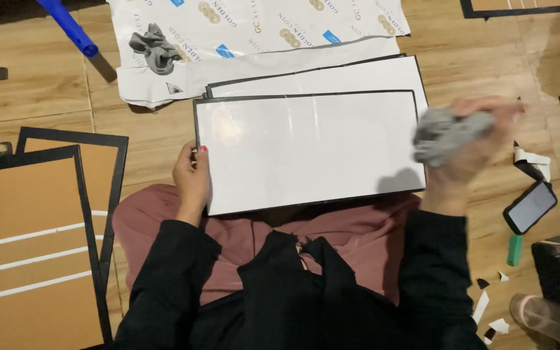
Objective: Wiping down white rectangular panels with a cloth and stacking them on the floor.
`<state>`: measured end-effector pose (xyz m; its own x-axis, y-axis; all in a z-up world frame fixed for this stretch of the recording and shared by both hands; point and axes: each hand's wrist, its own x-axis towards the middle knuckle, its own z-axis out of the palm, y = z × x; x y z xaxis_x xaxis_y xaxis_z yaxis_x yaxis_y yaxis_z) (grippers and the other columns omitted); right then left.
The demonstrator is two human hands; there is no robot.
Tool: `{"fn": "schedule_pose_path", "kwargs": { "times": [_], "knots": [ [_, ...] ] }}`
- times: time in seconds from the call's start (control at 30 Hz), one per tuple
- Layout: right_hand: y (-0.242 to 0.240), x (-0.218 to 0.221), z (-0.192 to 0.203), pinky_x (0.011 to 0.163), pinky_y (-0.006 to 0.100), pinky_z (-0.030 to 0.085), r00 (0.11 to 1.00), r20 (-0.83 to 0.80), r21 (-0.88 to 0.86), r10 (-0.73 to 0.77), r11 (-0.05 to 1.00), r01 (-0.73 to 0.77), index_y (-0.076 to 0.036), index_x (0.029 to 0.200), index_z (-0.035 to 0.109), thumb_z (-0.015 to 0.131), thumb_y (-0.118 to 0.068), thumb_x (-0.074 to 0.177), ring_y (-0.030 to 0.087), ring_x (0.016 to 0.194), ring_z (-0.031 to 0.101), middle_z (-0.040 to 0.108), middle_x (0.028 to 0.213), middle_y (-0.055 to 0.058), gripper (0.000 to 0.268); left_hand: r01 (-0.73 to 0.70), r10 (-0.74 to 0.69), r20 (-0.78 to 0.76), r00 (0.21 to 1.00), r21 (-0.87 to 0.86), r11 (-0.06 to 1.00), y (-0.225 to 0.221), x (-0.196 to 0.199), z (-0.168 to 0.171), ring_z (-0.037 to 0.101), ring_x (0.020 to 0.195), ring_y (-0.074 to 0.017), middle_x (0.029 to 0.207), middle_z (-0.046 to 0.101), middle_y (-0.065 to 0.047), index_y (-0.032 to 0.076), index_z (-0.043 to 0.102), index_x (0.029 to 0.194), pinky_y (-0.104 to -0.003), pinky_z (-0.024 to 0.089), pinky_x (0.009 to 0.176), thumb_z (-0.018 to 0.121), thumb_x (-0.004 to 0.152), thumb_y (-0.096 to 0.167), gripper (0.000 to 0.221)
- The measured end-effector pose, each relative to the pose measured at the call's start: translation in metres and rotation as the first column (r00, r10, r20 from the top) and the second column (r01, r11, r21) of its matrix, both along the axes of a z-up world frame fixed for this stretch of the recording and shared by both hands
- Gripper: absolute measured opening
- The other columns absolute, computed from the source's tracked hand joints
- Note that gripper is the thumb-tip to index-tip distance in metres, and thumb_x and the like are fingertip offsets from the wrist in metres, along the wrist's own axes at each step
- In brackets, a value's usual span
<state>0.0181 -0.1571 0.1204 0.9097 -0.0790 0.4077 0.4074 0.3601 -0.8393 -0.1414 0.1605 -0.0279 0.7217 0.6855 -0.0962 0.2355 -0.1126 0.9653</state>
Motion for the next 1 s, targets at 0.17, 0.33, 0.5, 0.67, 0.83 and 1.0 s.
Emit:
{"fn": "schedule_pose_path", "kwargs": {
  "times": [0.17, 0.33, 0.5, 0.67, 0.83, 1.0],
  "knots": [
    [0.072, -0.015, -0.115, 0.047, 0.026, 0.037, 0.951, 0.308, -0.888, 0.032, 0.369, 0.275, -0.016, 0.061, 0.054, 0.063, -0.034, 0.085, 0.018, 0.048, 0.049, 0.047, 0.051, 0.0, 0.032, -0.035, 0.031, -0.08, 0.996, -0.049, 0.998, 0.003, 0.003, -0.009, 0.053, 0.062, -0.0128, 0.077, 0.057, -0.006, 0.012, 0.058, 0.114, -0.026, 0.045, 0.054, 0.048, 0.094, 0.022, 0.024],
    [0.101, 0.007, -0.079, 0.049, 0.027, 0.039, 0.994, 0.1, -0.803, -0.042, 0.587, 0.106, -0.01, 0.055, 0.052, 0.056, -0.026, 0.094, 0.012, 0.047, 0.044, 0.047, 0.047, 0.001, 0.043, -0.039, 0.038, -0.011, 0.999, -0.124, 0.991, 0.005, 0.008, -0.017, 0.052, 0.062, -0.0124, 0.077, 0.057, -0.007, 0.009, 0.057, 0.116, -0.026, 0.045, 0.054, 0.048, 0.094, 0.021, 0.026],
    [0.177, -0.014, -0.07, 0.044, 0.027, 0.039, 0.871, 0.483, -0.718, 0.086, 0.609, 0.338, -0.017, 0.056, 0.05, 0.062, -0.024, 0.086, 0.02, 0.046, 0.051, 0.047, 0.048, 0.0, 0.033, -0.028, 0.03, 0.009, 1.0, -0.192, 0.981, 0.002, 0.007, -0.017, 0.055, 0.064, -0.0114, 0.078, 0.057, -0.005, 0.01, 0.056, 0.118, -0.024, 0.047, 0.056, 0.047, 0.094, 0.021, 0.028],
    [0.196, -0.016, -0.09, 0.044, 0.027, 0.042, 0.931, 0.279, -0.921, 0.236, 0.342, 0.189, -0.01, 0.057, 0.051, 0.054, -0.03, 0.087, 0.022, 0.045, 0.051, 0.046, 0.048, 0.005, 0.037, -0.006, 0.016, 0.036, 0.999, -0.252, 0.968, 0.004, 0.012, -0.023, 0.057, 0.074, -0.0139, 0.092, 0.061, -0.011, 0.009, 0.053, 0.123, -0.029, 0.049, 0.064, 0.044, 0.095, 0.022, 0.031],
    [0.23, 0.006, -0.055, 0.047, 0.024, 0.041, 0.912, 0.38, -0.781, 0.151, 0.58, 0.23, -0.015, 0.055, 0.043, 0.052, -0.031, 0.092, 0.02, 0.047, 0.05, 0.042, 0.046, 0.0, 0.041, 0.022, 0.014, 0.112, 0.994, -0.318, 0.948, 0.0, 0.013, -0.03, 0.057, 0.085, -0.0137, 0.102, 0.062, -0.012, 0.007, 0.05, 0.126, -0.03, 0.05, 0.072, 0.042, 0.096, 0.019, 0.033],
    [0.262, -0.009, -0.099, 0.044, 0.027, 0.045, 0.8, 0.454, -0.89, 0.392, 0.242, 0.387, -0.01, 0.057, 0.054, 0.055, -0.024, 0.082, 0.02, 0.046, 0.055, 0.049, 0.049, 0.005, 0.03, 0.044, 0.003, 0.121, 0.993, -0.378, 0.925, -0.002, 0.01, -0.029, 0.054, 0.097, -0.0177, 0.115, 0.057, -0.018, 0.003, 0.044, 0.129, -0.035, 0.048, 0.083, 0.039, 0.096, 0.017, 0.036]
  ]
}}
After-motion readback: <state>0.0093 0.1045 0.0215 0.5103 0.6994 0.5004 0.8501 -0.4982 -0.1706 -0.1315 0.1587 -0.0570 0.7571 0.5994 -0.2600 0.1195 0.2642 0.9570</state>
